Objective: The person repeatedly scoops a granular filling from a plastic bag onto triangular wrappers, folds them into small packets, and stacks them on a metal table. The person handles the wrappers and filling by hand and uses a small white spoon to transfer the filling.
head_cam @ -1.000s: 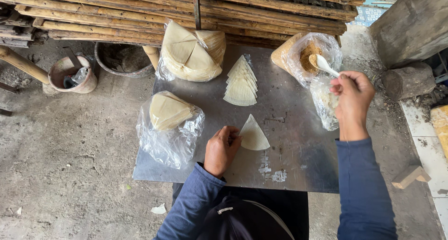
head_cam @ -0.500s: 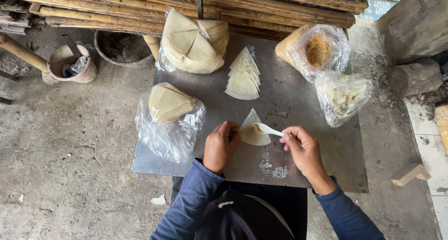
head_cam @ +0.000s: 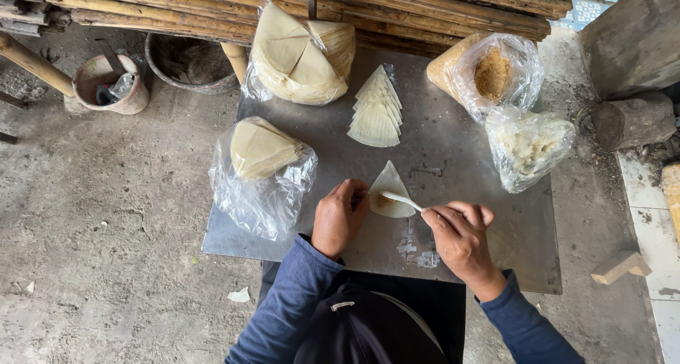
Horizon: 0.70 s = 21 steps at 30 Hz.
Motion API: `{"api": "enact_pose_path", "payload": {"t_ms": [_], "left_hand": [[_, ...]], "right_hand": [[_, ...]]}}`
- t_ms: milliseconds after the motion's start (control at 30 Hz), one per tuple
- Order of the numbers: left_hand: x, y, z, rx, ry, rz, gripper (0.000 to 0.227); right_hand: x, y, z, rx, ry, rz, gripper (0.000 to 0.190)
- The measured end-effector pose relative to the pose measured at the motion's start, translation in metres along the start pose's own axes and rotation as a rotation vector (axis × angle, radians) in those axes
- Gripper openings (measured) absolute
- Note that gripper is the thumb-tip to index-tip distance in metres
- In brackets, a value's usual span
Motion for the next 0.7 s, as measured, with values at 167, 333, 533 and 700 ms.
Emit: {"api": "enact_pose_path", "payload": {"t_ms": [167, 333, 533, 700], "left_hand": [[-0.001, -0.001, -0.001, 0.006, 0.006, -0.014, 0.020], [0.000, 0.000, 0.000, -0.011, 0.014, -0.004, 0.020], [0.000, -0.001, 0.000, -0.014, 0.021, 0.006, 0.018], [-0.002, -0.002, 0.000, -0.001, 0.010, 0.012, 0.018]], "right_hand": [[-0.003, 0.000, -0.003, 0.000, -0.016, -0.010, 0.024], [-0.005, -0.002, -0.005, -0.015, -0.015, -0.025, 0.022], [-0.011, -0.003, -0.012, -0.011, -0.040, -0.054, 0.022], [-0.006, 0.004, -0.017, -0.002, -0.074, 0.054, 0.024]]}}
Point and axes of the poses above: each hand's wrist, its own z-axis towards the middle knuckle, its own x-axis out of the palm, y = z × x, the point moved 4 cm from there along z, towards the middle knuckle, and after that the axes turned 7 degrees about -x, right-handed, at the moved point
